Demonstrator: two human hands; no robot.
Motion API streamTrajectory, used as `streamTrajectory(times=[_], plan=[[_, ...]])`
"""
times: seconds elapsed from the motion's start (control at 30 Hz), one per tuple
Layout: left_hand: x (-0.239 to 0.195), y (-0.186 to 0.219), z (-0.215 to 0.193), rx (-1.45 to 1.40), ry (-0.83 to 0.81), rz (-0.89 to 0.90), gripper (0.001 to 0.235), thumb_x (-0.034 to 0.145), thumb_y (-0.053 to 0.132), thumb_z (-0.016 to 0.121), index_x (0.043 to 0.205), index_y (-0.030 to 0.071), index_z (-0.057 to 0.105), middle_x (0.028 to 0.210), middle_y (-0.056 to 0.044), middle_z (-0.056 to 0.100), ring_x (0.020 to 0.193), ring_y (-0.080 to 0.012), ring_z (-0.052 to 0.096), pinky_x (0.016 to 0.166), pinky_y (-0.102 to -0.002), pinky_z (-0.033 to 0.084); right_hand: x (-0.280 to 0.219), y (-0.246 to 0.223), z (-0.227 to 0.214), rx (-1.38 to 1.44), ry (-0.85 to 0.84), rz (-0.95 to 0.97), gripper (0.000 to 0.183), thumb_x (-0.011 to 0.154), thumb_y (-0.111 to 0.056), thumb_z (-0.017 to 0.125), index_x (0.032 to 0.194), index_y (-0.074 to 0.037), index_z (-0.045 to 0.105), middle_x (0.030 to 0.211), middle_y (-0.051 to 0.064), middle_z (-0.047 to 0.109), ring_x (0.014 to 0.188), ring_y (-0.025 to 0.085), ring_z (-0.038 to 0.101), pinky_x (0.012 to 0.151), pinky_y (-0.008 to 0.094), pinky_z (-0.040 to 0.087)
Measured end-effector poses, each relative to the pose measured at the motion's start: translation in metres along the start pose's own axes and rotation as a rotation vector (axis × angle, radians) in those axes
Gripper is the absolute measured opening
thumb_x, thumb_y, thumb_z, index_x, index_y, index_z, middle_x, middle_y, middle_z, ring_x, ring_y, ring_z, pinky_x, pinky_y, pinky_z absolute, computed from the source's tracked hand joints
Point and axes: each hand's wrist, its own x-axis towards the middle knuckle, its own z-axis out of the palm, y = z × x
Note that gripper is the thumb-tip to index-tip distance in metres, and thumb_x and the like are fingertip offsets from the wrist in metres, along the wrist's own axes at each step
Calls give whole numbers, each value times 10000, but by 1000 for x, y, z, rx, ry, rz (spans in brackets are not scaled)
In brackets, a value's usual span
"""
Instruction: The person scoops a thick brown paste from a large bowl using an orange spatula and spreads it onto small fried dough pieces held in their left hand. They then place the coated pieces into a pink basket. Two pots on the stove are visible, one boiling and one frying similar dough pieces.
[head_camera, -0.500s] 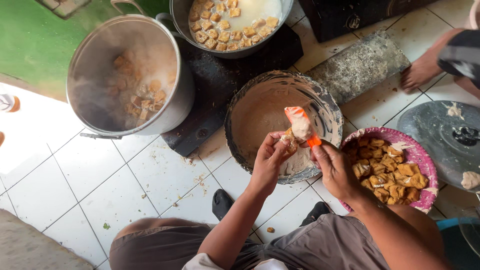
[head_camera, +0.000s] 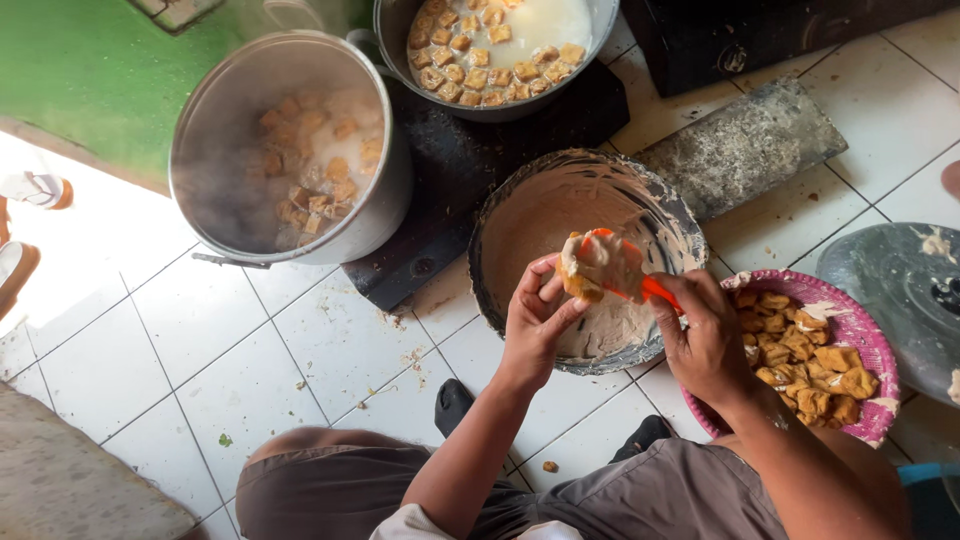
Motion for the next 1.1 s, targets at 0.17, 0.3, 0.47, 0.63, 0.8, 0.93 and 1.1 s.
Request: streamTrajectory(times=[0.17,0.3,0.47,0.63,0.8,0.93,1.1], plan=[[5,-14,-11,87,157,65,348,931,63,779,1248,38,639,1201,-60,702,1151,-151,623,1060,-319,469,-4,1,2,-134,54,-114,277,1054,-224,585,1210,-11,672,1008,143,564,898,287,614,762,376,513],[14,-1,-25,331,160,323,268,922,53,783,1151,72,647,1166,-18,709,1284,-181,612,1182,-418,417,2,10,-3,-168,-14,-80,277,1030,-213,613,1211,-16,686,977,139,572,838,276,622,708,372,523],[26,51,-40,1202,139,663,324,763,19,833,1019,112,657,1127,-8,741,1297,-231,632,1267,-545,232,3,9,-2,-41,-80,143,284,1016,-208,611,1204,-11,689,995,128,619,797,261,641,690,381,535],[22,72,-31,1613,84,741,373,711,73,858,1047,171,730,1105,-17,727,1175,-234,641,1218,-579,277,-6,-10,9,12,-67,-36,290,1014,-209,598,1190,12,667,1032,147,617,870,259,655,715,363,547],[17,65,-25,1249,14,585,297,816,64,795,1087,154,711,1122,15,742,1155,-178,696,1268,-524,385,-7,-8,13,180,-183,143,299,991,-187,599,1216,-2,663,977,101,634,816,205,660,708,327,536],[16,45,-35,918,-63,614,258,852,80,809,1038,88,631,1088,-28,711,1250,-215,666,1298,-538,268,-8,7,21,619,-383,320,289,1042,-208,544,1220,-24,678,933,46,638,837,139,600,740,285,497],[27,-16,-70,367,114,260,304,899,183,803,1106,103,595,1140,-23,691,1179,-175,627,1138,-424,390,-16,18,22,973,-425,756,434,1048,-332,439,1258,-35,676,738,3,458,588,86,392,499,251,333]])
